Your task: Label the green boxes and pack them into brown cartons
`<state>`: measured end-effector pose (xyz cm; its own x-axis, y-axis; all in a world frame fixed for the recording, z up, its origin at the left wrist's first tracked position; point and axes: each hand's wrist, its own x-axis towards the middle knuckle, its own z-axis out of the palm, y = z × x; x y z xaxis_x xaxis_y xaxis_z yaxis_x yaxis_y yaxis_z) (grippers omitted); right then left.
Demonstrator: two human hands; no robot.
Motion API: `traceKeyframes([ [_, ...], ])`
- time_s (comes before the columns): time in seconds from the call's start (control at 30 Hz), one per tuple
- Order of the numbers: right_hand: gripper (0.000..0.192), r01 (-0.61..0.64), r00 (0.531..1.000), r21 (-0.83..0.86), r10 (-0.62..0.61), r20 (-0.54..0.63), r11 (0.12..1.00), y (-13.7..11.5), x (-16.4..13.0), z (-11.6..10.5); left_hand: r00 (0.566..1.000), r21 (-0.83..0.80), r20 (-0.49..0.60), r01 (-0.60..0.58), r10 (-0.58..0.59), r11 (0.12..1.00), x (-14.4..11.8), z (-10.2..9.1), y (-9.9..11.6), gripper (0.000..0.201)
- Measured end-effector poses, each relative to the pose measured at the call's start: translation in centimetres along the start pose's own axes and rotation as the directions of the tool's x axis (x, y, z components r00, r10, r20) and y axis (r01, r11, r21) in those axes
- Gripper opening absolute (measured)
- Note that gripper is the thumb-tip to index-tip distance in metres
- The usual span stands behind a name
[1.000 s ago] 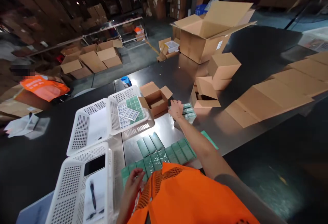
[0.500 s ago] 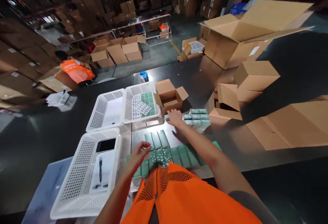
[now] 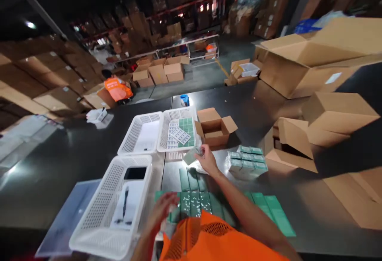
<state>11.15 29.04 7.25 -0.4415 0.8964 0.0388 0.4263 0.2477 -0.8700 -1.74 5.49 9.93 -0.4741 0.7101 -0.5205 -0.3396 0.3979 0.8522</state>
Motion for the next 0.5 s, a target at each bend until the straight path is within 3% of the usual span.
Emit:
traceKeyframes([
  [0.07,0.055,0.002,1.0,0.136,-0.004,0.019,0.991,-0.9,-3.5,0.6,0.999,-0.121,0.006,0.035,-0.035,0.992,0.3,1.4,2.3,0.064],
  [0.2,0.062,-0.045,0.98,0.363,-0.031,0.199,0.931,-3.2,-10.3,1.3,0.985,-0.444,-0.044,-0.171,0.169,0.88,1.2,5.6,6.6,0.069],
  [0.27,0.064,-0.072,0.97,0.409,-0.032,0.241,0.91,-4.2,-12.4,1.5,0.982,-0.441,-0.018,-0.174,0.185,0.88,1.3,7.7,7.4,0.067],
  [0.37,0.07,-0.06,0.979,0.417,-0.028,0.2,0.907,-5.0,-13.3,1.2,0.98,-0.336,0.064,-0.158,0.19,0.928,0.6,9.5,6.6,0.064],
  [0.5,0.094,-0.038,0.993,0.377,-0.008,0.12,0.925,-4.6,-12.2,-0.6,0.96,-0.173,0.07,-0.254,0.27,0.951,-0.1,8.8,5.0,0.056],
])
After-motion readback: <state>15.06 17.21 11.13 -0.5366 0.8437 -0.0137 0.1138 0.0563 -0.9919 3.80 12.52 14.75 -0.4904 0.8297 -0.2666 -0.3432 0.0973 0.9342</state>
